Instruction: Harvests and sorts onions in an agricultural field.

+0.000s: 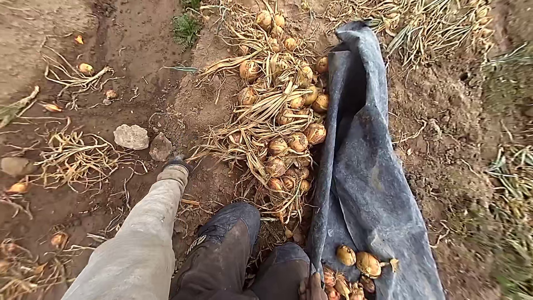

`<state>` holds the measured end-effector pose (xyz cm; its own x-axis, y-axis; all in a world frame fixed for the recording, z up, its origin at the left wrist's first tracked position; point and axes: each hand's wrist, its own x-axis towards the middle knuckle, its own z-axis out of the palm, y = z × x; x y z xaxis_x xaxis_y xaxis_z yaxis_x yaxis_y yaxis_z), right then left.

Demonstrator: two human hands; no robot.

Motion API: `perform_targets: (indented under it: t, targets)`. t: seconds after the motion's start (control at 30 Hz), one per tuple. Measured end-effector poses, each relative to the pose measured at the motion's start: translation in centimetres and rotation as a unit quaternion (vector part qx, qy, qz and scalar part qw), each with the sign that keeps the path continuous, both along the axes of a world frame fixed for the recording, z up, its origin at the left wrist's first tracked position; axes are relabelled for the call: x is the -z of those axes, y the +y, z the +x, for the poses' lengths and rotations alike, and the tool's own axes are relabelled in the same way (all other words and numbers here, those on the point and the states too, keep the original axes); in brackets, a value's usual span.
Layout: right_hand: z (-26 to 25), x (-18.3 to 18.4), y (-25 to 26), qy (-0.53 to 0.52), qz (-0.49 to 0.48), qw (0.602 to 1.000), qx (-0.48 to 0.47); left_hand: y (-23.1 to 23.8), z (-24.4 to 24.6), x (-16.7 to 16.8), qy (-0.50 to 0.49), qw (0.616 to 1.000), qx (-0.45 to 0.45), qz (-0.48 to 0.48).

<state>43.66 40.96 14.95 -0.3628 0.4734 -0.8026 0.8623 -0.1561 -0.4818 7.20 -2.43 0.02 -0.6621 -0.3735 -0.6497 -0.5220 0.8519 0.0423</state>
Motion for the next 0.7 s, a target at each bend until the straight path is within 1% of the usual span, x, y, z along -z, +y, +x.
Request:
perform_targets:
  t: [0.1, 0.13, 0.2, 0.23, 0.3, 0.33, 0.4, 0.47, 0.53, 0.6, 0.63, 0.7]
  targets:
    - [0.3, 0.3, 0.1, 0.001, 0.005, 1.000, -0.010, -2.6, 7.6, -1.6, 0.009, 0.999, -0.032, 0.015]
    - [0.4, 0.4, 0.1, -0.004, 0.007, 1.000, -0.016, -3.3, 10.0, -2.8, 0.010, 0.999, -0.038, 0.017]
    - [0.7, 0.5, 0.2, -0.011, 0.015, 1.000, -0.015, -3.6, 13.6, -6.3, -0.007, 0.999, -0.039, 0.022]
    - [0.8, 0.4, 0.3, -0.012, 0.019, 1.000, -0.020, -3.5, 15.0, -8.1, 0.003, 0.999, -0.041, 0.026]
    - [0.9, -0.1, 0.4, -0.010, 0.036, 0.998, -0.056, -2.9, 17.4, -12.0, 0.049, 0.996, -0.054, 0.049]
    - [1.3, -0.5, 0.4, -0.010, 0.051, 0.994, -0.093, -2.3, 18.4, -13.6, 0.073, 0.994, -0.061, 0.063]
    - [1.6, -1.6, 0.4, -0.005, 0.079, 0.979, -0.189, -0.3, 20.0, -16.7, 0.097, 0.987, -0.073, 0.102]
    - [1.8, -3.0, -0.3, 0.011, 0.092, 0.962, -0.258, 2.7, 21.5, -20.0, 0.090, 0.977, -0.059, 0.182]
    - [1.5, -4.8, -1.5, 0.036, 0.085, 0.947, -0.308, 6.3, 23.2, -23.1, 0.060, 0.945, -0.038, 0.318]
    - [1.0, -7.1, -2.7, 0.060, 0.058, 0.934, -0.346, 10.4, 25.1, -25.7, 0.025, 0.898, -0.019, 0.439]
    - [1.0, -8.2, -3.3, 0.079, 0.046, 0.931, -0.354, 12.4, 26.1, -26.8, 0.013, 0.881, 0.005, 0.473]
    - [1.4, -10.0, -4.3, 0.133, 0.035, 0.923, -0.359, 15.6, 27.9, -28.9, 0.006, 0.864, 0.082, 0.496]
